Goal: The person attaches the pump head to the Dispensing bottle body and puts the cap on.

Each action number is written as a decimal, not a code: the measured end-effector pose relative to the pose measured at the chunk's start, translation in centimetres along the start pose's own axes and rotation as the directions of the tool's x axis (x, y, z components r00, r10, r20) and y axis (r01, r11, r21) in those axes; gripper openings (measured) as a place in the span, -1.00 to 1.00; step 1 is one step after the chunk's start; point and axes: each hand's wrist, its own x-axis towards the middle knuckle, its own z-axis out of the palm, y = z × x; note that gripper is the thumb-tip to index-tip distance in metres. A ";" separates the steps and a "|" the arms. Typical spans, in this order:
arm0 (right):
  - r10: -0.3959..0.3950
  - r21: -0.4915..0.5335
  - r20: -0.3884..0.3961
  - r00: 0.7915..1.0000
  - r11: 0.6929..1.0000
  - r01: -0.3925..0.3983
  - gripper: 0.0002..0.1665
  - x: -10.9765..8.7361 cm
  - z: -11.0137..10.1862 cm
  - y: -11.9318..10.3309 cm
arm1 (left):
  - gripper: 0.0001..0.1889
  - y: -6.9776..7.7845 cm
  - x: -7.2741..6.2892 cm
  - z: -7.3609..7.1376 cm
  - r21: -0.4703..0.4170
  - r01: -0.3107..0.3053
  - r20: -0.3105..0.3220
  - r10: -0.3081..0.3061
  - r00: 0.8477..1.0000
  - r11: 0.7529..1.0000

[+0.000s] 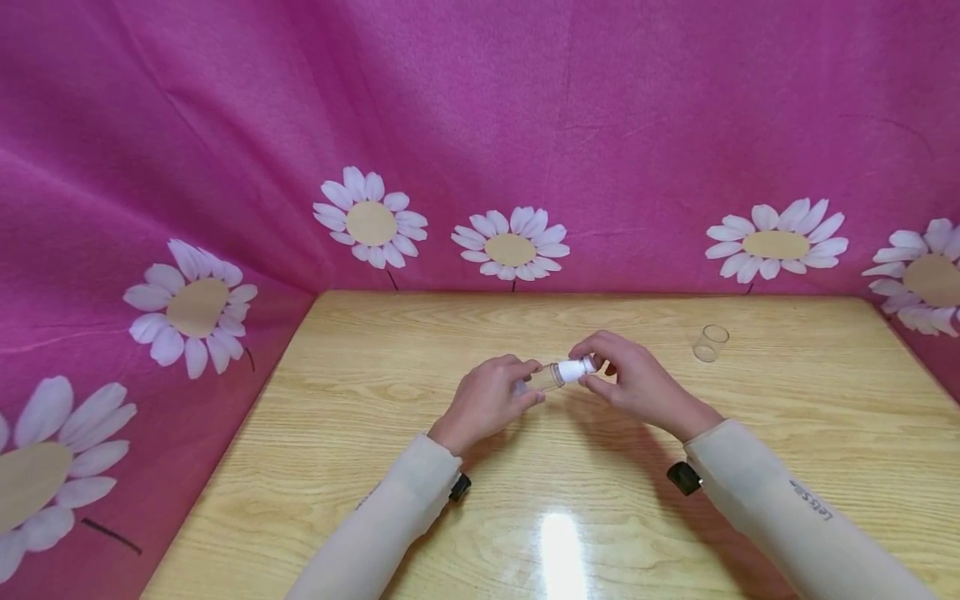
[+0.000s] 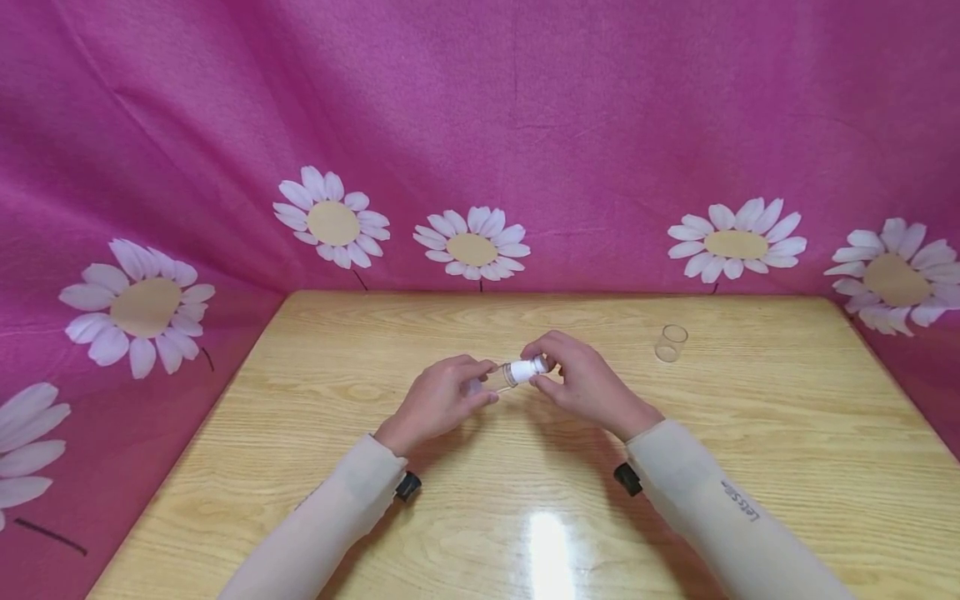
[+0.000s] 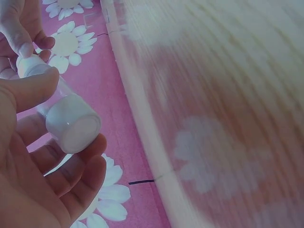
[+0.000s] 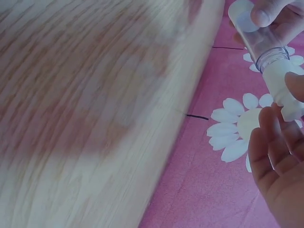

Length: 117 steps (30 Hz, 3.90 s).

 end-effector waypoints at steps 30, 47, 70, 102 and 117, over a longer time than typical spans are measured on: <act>0.018 0.009 0.023 1.000 1.000 -0.018 -0.32 -0.2 -0.2 0.1 | -0.56 0.1 -0.1 -0.4 -0.018 0.000 -0.011 0.000 1.000 1.000; -0.028 0.011 -0.007 1.000 1.000 0.029 -0.69 -0.1 0.1 0.3 | -0.56 0.1 -0.3 -0.4 -0.002 0.025 0.014 -0.025 1.000 1.000; 0.049 0.058 0.072 0.996 0.997 -0.054 -0.30 -0.5 -0.3 0.2 | -0.56 0.2 -0.2 -0.5 -0.024 0.019 0.013 -0.019 1.000 1.000; 0.070 0.038 0.102 0.992 0.996 -0.075 -0.68 -0.6 0.1 0.5 | -0.56 0.1 -0.3 -0.1 -0.006 0.004 0.014 -0.004 1.000 1.000; -0.036 0.031 0.011 0.999 0.999 0.035 -0.68 -0.3 0.3 0.1 | -0.54 0.0 -0.4 -0.4 -0.020 0.019 0.018 -0.018 1.000 1.000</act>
